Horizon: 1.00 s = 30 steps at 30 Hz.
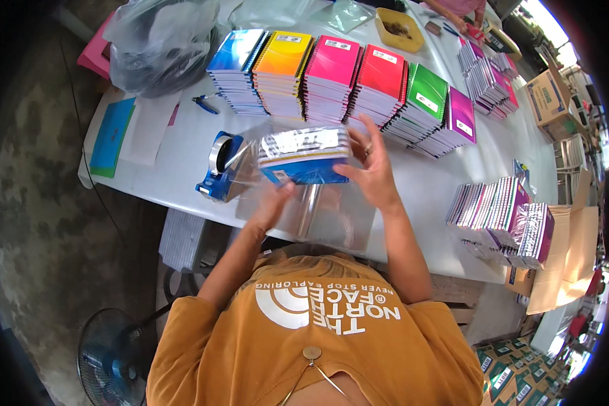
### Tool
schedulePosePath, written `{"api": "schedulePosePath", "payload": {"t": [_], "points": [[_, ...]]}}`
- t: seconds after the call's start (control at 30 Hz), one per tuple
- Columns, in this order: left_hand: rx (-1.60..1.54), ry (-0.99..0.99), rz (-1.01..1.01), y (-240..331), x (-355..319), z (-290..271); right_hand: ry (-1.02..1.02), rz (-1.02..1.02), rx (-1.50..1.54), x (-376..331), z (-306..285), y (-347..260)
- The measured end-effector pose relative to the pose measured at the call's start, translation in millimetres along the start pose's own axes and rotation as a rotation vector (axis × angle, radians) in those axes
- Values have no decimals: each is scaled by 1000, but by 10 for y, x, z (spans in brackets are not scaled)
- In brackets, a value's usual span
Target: The person gathers colorful notebooks into stacks of five and places each stack into a plastic bag, sealing it with adhesive tape from a dispenser.
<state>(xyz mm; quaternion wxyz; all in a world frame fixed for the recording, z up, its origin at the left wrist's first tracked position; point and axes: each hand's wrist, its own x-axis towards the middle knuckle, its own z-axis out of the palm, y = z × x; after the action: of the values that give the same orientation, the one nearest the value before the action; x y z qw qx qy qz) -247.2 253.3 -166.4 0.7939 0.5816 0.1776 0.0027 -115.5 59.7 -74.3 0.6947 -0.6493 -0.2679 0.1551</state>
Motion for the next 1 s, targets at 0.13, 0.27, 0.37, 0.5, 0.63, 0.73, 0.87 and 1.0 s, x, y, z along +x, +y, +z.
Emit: {"api": "schedulePosePath", "payload": {"t": [0.13, 0.27, 0.37, 0.5, 0.63, 0.73, 0.87, 1.0], "points": [[138, -23, 440, 708, 69, 160, -143, 8, -195, -195, -103, 265], [780, -68, 529, 972, 125, 163, -210, -140, -293, -75, 100, 193], [667, 89, 577, 1271, 46, 161, -133, -135, -121, 5, 120, 50], [438, 247, 666, 1273, 90, -25, 98, -144, 85, -45, -18, 23], [365, -17, 522, 773, 43, -186, -34, -112, -189, -201, -106, 441], [430, 16, 520, 496, -55, 71, -14, -92, -184, -180, 207, 491], [572, 321, 496, 369, -141, 382, 280, -28, -78, -53, 627, 530], [1017, 520, 855, 279, -136, 429, 432, -45, -260, -41, 746, 452]]}}
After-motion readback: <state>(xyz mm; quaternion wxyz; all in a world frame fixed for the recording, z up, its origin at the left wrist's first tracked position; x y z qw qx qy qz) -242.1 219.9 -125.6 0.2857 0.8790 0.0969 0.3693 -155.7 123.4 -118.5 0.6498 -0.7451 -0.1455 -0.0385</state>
